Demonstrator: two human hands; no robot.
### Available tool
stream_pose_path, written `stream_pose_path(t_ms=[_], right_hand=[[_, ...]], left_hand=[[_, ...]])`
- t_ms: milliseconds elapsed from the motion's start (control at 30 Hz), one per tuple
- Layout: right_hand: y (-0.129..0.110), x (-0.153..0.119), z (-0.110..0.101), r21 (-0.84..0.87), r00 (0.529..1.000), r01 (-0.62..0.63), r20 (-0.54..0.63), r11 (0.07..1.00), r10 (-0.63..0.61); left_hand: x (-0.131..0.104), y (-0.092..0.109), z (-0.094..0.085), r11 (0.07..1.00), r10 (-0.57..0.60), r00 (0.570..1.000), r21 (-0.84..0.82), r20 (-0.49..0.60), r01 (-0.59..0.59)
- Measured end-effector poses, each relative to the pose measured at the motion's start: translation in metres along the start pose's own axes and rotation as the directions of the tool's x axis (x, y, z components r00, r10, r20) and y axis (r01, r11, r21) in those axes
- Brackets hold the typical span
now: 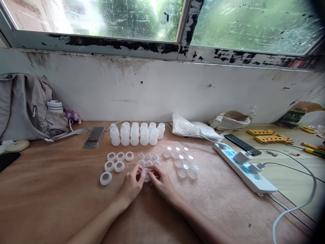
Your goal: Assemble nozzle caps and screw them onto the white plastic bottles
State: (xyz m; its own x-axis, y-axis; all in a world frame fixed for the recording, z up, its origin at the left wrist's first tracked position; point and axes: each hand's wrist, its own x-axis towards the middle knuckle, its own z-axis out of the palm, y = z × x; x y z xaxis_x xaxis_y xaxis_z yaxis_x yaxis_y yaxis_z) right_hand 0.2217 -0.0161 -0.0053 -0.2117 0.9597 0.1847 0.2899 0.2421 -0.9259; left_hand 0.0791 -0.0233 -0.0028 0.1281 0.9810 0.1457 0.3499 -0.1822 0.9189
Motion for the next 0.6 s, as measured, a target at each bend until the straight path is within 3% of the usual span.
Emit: stream_pose_path(t_ms=[133, 267, 467, 600], right_hand=[[-0.0023, -0.0003, -0.0002, -0.064, 0.998, 0.055, 0.003, 0.996, -0.055], [-0.0033, 0.0007, -0.0006, -0.109, 0.994, 0.111, 0.007, 0.988, -0.111], [-0.0029, 0.0013, -0.0017, -0.069, 1.0, 0.021, -0.013, 0.997, -0.022], [-0.0053, 0.0011, -0.003, -0.097, 0.998, 0.068, 0.02, 0.993, -0.067]], left_hand=[[0.0007, 0.0009, -0.0009, 0.99, 0.054, 0.998, 0.132, -0.032, -0.049], [0.0011, -0.0001, 0.0021, 0.998, 0.035, 0.999, 0.045, 0.0, -0.035], [-0.0001, -0.0051, 0.006, 0.991, -0.044, 0.999, -0.126, 0.004, 0.044], [-0.001, -0.004, 0.0049, 0.994, -0.051, 0.998, -0.094, 0.031, 0.053]])
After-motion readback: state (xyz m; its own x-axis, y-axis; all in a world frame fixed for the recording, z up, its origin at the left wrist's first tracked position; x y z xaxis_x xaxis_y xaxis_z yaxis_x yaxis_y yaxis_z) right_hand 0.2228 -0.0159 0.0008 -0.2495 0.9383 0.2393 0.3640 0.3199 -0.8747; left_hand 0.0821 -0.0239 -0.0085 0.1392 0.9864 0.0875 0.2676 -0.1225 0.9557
